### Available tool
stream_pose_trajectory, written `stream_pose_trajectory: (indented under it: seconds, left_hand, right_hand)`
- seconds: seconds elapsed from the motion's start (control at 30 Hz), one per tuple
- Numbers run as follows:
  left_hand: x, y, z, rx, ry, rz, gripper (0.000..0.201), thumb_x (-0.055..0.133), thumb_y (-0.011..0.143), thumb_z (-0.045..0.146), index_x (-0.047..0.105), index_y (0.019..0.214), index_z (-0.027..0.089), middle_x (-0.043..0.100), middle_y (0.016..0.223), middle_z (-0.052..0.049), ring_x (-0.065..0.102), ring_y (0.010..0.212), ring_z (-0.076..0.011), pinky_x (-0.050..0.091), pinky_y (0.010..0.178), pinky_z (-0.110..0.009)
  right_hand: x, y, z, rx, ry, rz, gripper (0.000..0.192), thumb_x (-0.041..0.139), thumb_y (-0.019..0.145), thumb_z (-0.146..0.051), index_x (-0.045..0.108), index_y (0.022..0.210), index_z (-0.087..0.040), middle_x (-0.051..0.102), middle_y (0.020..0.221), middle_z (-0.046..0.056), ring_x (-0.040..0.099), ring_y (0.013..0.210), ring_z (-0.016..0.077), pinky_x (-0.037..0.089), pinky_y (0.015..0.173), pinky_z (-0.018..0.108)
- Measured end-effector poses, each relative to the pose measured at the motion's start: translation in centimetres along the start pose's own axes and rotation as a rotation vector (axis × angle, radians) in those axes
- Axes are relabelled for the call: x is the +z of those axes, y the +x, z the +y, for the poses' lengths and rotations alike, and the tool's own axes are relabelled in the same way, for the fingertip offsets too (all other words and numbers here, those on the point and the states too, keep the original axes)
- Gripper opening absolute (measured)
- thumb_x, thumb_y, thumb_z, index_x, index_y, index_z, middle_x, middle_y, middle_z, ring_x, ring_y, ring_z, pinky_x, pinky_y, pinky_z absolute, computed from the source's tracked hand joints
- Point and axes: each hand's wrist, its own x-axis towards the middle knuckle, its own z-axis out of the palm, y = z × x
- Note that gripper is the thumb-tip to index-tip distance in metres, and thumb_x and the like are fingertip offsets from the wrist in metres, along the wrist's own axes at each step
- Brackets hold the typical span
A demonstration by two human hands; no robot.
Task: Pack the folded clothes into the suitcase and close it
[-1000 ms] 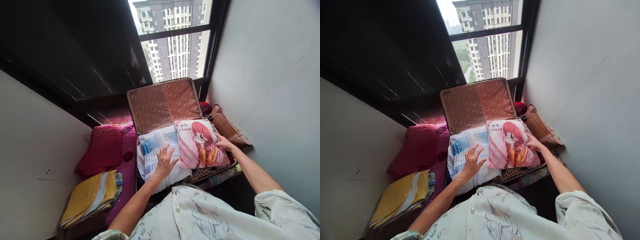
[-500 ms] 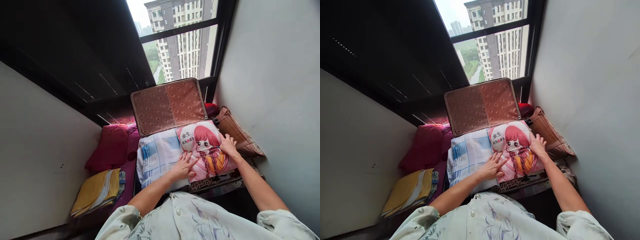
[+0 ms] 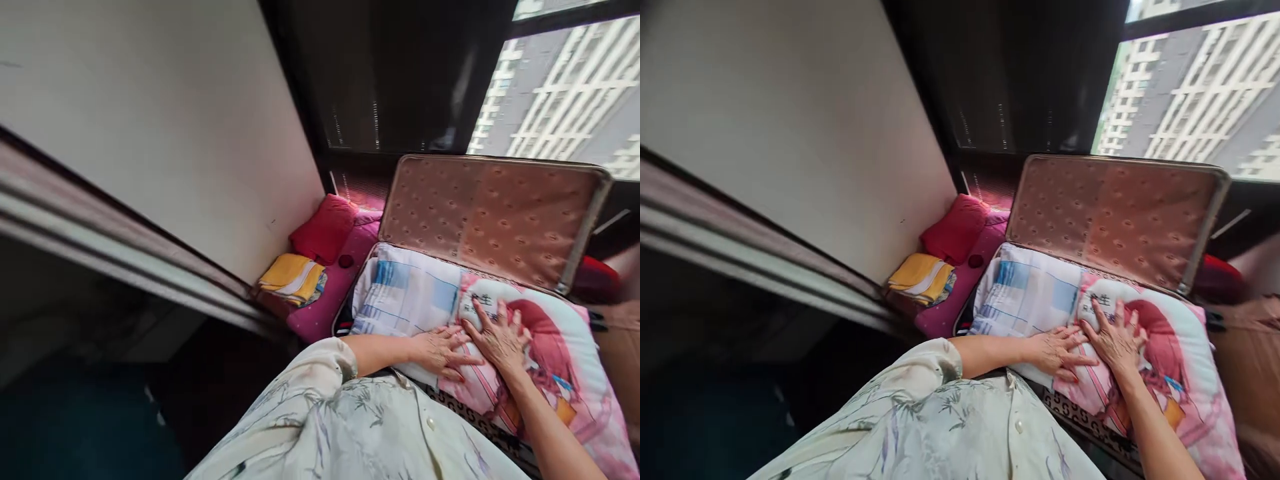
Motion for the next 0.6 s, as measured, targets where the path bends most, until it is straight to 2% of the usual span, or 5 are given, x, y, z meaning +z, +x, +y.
stream_pose_trajectory:
  seconds: [0.13,0.27,0.4,0.5,0.6]
  left_hand:
    - [-1.9,-2.3,0.7,0.033,-0.076,0.183,0.046,0.058,0.1,0.043,0.068,0.14,0.021,0.047,0.158,-0.015,0.034,0.153,-0.03,0.024,0.128,-0.041]
    - [-3.1,-10.2,-0.4,-0.248,-0.392,0.563,0.036,0.053,0.102,0.04,0.075,0.121,0.019,0.062,0.143,-0.015,0.053,0.138,-0.0238,0.042,0.119,-0.038]
    - [-2.4,-21.9,-6.3,-0.879,-0.739,1.198,0.029,0.052,0.1,0.039,0.073,0.098,0.018,0.072,0.107,-0.013,0.069,0.105,-0.0232,0.056,0.097,-0.04]
    - [-1.2,-30.8,-11.8,-1.65,-1.108,1.608,0.016,0.056,0.098,0.03,0.065,0.098,0.018,0.07,0.098,-0.009,0.069,0.085,-0.0169,0.056,0.077,-0.028]
    - [0.4,-38.5,-15.8,-1.944,-1.179,1.678,0.014,0.051,0.101,0.026,0.06,0.1,0.016,0.066,0.09,-0.007,0.065,0.079,-0.0151,0.052,0.072,-0.026]
  right_hand:
    - [0.2,0.4,1.0,0.008,-0.01,-0.009,0.075,0.035,0.092,-0.075,0.042,0.159,-0.041,0.019,0.174,0.011,0.019,0.154,0.049,0.026,0.109,0.074]
    - [-0.6,0.7,0.8,0.047,-0.008,-0.045,0.081,0.029,0.088,-0.081,0.045,0.157,-0.041,0.026,0.171,0.012,0.02,0.154,0.0485,0.026,0.11,0.074]
    - [-0.6,0.9,0.8,0.09,0.003,-0.086,0.084,0.026,0.085,-0.084,0.042,0.158,-0.044,0.028,0.17,0.011,0.021,0.154,0.0492,0.023,0.111,0.076]
    - [-0.7,1.1,1.1,0.11,0.002,-0.117,0.086,0.03,0.084,-0.085,0.04,0.159,-0.045,0.026,0.171,0.012,0.019,0.155,0.0509,0.019,0.111,0.078]
    - [-1.1,1.3,1.0,0.119,-0.011,-0.135,0.086,0.03,0.083,-0.084,0.036,0.16,-0.046,0.026,0.17,0.016,0.015,0.157,0.0487,0.017,0.109,0.075]
